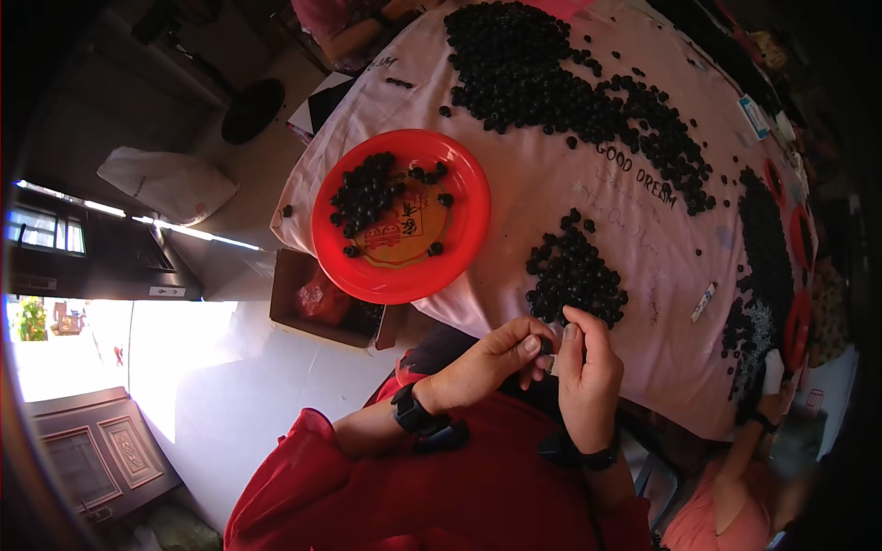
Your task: The person is manually sorting small black circular components into piles on a table.
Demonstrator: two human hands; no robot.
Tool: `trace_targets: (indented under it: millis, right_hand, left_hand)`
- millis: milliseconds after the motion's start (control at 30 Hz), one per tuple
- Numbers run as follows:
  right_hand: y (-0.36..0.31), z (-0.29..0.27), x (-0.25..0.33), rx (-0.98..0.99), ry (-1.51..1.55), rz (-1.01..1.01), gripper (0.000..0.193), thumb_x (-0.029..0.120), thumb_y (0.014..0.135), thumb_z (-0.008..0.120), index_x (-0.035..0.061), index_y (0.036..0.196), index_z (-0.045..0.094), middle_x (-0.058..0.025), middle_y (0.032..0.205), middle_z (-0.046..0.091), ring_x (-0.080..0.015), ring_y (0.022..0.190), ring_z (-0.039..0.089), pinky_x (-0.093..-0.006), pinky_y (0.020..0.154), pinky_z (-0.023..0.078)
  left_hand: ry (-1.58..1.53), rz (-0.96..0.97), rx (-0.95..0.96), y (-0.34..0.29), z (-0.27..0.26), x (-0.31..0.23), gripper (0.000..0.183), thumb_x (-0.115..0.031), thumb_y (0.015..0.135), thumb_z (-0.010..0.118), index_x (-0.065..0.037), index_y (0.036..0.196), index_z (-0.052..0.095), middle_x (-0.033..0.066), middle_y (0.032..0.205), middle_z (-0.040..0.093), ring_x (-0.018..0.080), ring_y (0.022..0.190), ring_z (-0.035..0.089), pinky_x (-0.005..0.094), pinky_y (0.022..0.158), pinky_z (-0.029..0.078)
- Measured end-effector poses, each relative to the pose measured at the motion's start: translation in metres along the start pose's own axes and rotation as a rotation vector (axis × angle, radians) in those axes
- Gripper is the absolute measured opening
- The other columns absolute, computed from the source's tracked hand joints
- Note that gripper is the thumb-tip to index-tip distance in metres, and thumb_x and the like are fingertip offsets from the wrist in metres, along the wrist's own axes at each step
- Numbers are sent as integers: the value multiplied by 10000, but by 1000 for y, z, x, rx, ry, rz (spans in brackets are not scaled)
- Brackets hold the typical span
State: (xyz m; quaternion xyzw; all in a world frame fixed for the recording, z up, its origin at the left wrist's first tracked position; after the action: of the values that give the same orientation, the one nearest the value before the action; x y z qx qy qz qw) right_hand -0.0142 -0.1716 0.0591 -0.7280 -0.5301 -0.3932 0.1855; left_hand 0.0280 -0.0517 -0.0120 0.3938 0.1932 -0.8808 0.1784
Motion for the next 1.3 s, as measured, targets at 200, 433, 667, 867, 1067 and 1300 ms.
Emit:
trace_targets:
  millis: [200, 433, 667, 867, 1067, 1300]
  right_hand:
    - [2, 0, 0, -6, -19, -19, 214, 7, 970, 553, 1, 1174, 619, -212, 885, 695, -327, 774, 720, -378, 631, 546]
    - [1, 3, -2, -5, -15, 1, 179, 23, 977, 560, -1, 1142, 624, -206, 900, 700, -325, 758, 720, -375, 627, 547]
    - [1, 5, -3, 19, 49, 44, 161, 32, 984, 551, -5, 1122, 626, -197, 920, 700, -323, 751, 717, -373, 633, 547]
    - [-2, 7, -7, -14, 72, 55, 159, 31, 983, 550, 0, 1118, 628, -193, 909, 699, -313, 742, 713, -371, 635, 542]
    - [-4, 6, -4, -35, 88, 105, 161, 35, 988, 549, 9, 1127, 626, -180, 871, 687, -290, 712, 702, -371, 628, 531]
    - [2, -13, -23, -196, 101, 219, 153, 30, 1013, 524, 8, 1123, 629, -90, 774, 626, -140, 602, 567, -305, 562, 471]
  left_hand:
    - [23, 16, -1, 2, 4, -2, 262, -251, 1103, 390, -66, 1235, 521, 3, 970, 542, 78, 889, 544, 253, 782, 501]
    - [77, 30, -6, 0, 3, -5, 256, -236, 1102, 390, -62, 1233, 524, 4, 963, 547, 82, 885, 552, 256, 779, 502]
    - [126, 78, -22, -2, 1, -5, 222, -197, 1096, 407, -69, 1223, 537, 1, 973, 551, 77, 885, 559, 253, 776, 500]
    - [156, 81, -33, -3, 0, -4, 221, -205, 1094, 417, -73, 1217, 545, -3, 997, 555, 75, 885, 564, 249, 766, 497]
    - [144, 90, -22, -3, -1, -2, 262, -256, 1092, 424, -83, 1249, 541, -4, 997, 553, 75, 888, 554, 250, 781, 491]
    - [149, 31, -25, -4, -3, 3, 270, -280, 1087, 434, -84, 1225, 558, -5, 981, 568, 74, 892, 566, 252, 778, 494]
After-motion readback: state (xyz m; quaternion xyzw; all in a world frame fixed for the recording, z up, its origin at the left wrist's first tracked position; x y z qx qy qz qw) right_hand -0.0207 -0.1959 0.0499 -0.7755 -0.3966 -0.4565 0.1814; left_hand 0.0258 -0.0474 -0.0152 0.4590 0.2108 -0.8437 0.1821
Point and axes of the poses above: each hand's wrist, its own y-axis towards the middle knuckle, its own z-axis out of the palm, x = y × z, the point moved 6 cm from there along y, towards the middle knuckle
